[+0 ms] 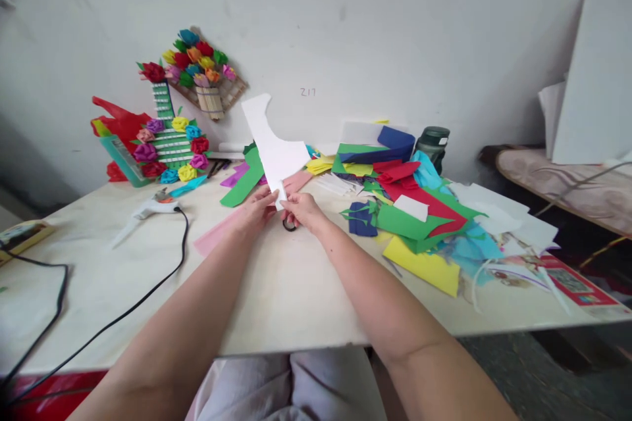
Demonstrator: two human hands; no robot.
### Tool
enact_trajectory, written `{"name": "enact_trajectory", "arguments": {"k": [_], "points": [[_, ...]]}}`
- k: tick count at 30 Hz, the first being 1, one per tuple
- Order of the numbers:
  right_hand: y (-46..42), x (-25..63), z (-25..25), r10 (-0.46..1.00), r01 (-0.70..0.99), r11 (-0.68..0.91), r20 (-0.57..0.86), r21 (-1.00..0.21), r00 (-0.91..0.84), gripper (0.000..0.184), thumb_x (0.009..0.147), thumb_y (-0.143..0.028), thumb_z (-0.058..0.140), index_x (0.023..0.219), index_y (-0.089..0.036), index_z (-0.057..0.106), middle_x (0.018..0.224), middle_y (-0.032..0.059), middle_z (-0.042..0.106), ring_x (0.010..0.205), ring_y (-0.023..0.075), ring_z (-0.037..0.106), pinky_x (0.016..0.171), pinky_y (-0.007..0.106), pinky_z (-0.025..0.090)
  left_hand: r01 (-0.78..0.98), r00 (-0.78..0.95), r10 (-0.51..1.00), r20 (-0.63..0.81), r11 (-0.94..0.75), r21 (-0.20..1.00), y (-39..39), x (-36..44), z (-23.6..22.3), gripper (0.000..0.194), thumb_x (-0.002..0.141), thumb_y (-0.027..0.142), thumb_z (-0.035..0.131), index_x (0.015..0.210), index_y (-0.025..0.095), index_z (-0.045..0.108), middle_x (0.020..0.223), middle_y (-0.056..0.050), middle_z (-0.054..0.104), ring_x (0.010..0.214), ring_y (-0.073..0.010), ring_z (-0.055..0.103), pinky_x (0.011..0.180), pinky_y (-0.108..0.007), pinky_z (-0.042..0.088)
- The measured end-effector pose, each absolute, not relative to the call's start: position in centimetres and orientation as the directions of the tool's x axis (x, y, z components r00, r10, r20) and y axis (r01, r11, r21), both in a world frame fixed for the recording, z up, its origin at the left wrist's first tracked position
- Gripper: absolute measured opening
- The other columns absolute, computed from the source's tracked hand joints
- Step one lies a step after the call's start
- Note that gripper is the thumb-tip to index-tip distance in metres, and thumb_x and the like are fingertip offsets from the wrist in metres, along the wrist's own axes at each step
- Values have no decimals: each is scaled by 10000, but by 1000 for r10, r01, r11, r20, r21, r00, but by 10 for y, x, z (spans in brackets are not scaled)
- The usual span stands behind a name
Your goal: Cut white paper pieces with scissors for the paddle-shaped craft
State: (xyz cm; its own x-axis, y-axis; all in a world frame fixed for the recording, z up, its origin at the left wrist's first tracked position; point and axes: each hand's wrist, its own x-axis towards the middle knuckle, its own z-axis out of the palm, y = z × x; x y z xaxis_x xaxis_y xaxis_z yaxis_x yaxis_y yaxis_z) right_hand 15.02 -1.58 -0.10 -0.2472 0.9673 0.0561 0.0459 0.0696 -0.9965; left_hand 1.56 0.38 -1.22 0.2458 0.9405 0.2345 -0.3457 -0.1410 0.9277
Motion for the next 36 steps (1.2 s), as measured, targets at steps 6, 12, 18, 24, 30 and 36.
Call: {"name": "enact_trajectory", "arguments": {"k": [6,12,18,24,30,36], "points": [[2,158,11,988,-161,115,97,-980,116,123,760,-191,503,645,-157,472,490,-27,551,361,48,447,294,143,318,-228,224,952,209,-158,961,5,19,-14,489,664,399,637,1110,212,571,964,-71,642,765,-130,597,607,-201,448],[58,232,70,949,-233,83,6,-969,315,167,804,-187,486,644,-149,456,491,3,561,414,62,486,376,155,399,-211,145,973,177,-144,967,8,19,-17,482,631,433,652,1041,182,608,1017,-89,632,786,-143,600,653,-228,467],[52,220,48,976,-38,59,50,-998,212,119,799,-163,461,682,-142,465,545,13,587,413,63,500,371,169,389,-247,63,983,173,-153,957,16,22,-23,436,627,414,662,967,144,619,944,-104,647,781,-141,598,651,-234,474],[32,174,7,998,148,15,24,-989,60,131,764,-181,477,654,-133,530,535,13,596,374,66,473,354,183,365,-306,51,989,139,-117,945,13,23,-20,381,614,388,680,917,161,633,934,-84,653,813,-141,606,719,-233,462],[16,167,15,968,804,147,251,-576,3,237,689,-367,553,832,-210,658,811,44,672,754,164,609,656,262,445,-357,53,995,83,-59,932,16,21,-20,331,667,361,645,933,163,628,1000,-87,629,894,-150,587,727,-217,458],[-17,160,27,988,978,134,92,-161,-120,416,647,-429,535,989,-207,617,966,98,655,900,255,591,705,329,433,-465,-27,999,-26,11,885,16,20,-18,240,703,190,606,935,143,569,949,-69,616,649,-100,602,702,-278,490]]}}
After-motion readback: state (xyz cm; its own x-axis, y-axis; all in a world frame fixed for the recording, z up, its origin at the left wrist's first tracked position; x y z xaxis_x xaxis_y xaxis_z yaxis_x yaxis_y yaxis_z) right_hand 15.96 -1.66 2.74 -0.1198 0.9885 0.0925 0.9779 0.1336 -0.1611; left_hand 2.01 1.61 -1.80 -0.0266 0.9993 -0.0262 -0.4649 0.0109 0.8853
